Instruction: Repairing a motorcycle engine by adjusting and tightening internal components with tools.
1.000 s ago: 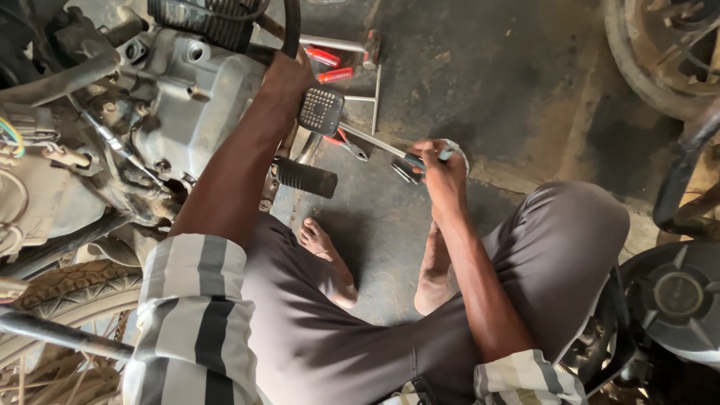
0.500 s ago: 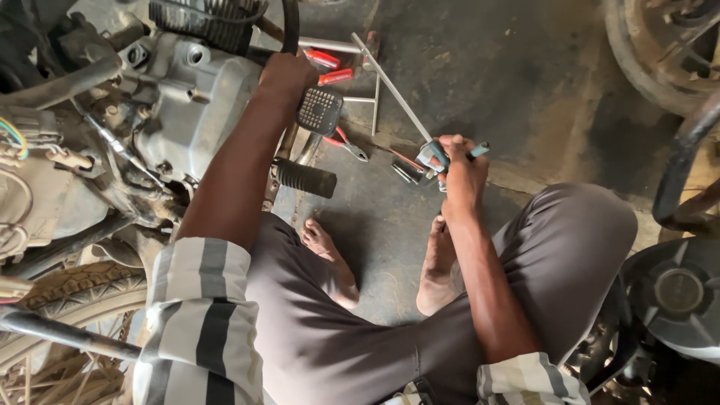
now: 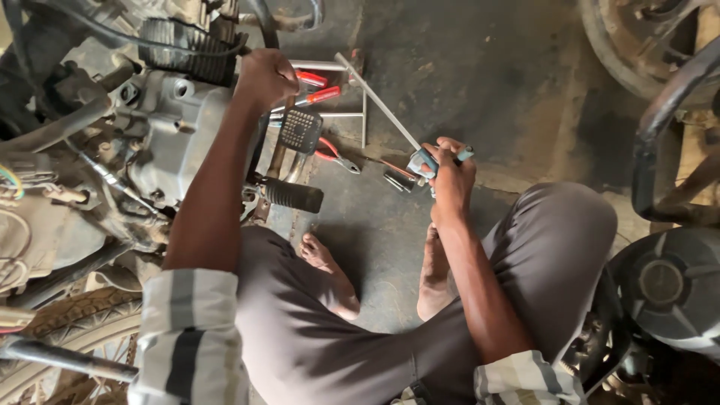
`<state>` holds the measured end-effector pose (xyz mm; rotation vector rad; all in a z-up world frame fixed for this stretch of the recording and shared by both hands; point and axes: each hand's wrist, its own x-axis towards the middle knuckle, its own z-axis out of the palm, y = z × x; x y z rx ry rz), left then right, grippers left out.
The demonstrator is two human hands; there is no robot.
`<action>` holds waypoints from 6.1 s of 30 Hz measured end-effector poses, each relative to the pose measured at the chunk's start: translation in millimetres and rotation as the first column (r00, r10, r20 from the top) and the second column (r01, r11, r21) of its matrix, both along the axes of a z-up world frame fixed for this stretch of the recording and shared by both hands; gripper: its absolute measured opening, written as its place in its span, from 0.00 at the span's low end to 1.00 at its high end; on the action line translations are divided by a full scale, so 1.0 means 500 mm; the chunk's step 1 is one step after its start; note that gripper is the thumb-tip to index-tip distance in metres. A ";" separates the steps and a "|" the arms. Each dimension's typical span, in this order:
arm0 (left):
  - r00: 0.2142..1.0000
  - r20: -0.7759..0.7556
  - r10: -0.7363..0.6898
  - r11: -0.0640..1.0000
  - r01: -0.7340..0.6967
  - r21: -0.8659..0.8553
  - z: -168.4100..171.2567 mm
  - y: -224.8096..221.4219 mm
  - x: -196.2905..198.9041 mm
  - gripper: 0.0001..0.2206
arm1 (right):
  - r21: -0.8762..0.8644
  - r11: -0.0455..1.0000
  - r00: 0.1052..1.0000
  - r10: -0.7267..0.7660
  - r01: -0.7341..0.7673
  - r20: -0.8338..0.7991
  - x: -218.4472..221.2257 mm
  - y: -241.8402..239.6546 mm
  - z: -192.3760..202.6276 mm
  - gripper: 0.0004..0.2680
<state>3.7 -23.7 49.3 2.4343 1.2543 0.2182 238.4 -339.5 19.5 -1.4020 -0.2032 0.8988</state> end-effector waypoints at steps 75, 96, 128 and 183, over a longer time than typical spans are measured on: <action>0.614 0.648 0.452 0.611 -0.742 0.276 0.035 -0.555 0.126 0.10 | -0.037 0.968 0.727 0.212 -0.249 0.654 -0.123 -0.016 0.090 0.05; 0.847 0.273 0.456 0.735 -0.531 0.422 0.000 -0.540 0.115 0.11 | -0.004 0.990 0.911 0.130 -0.139 0.392 -0.176 0.008 0.006 0.08; 0.829 0.467 0.310 0.939 -0.190 -0.286 0.062 -0.545 0.223 0.23 | 0.057 0.954 0.812 0.219 -0.296 0.541 -0.176 -0.018 -0.055 0.13; -0.191 0.897 0.399 0.883 -0.184 -0.432 -0.008 -0.658 0.248 0.24 | -0.318 0.726 0.740 0.665 -0.610 0.100 -0.080 -0.080 -0.070 0.13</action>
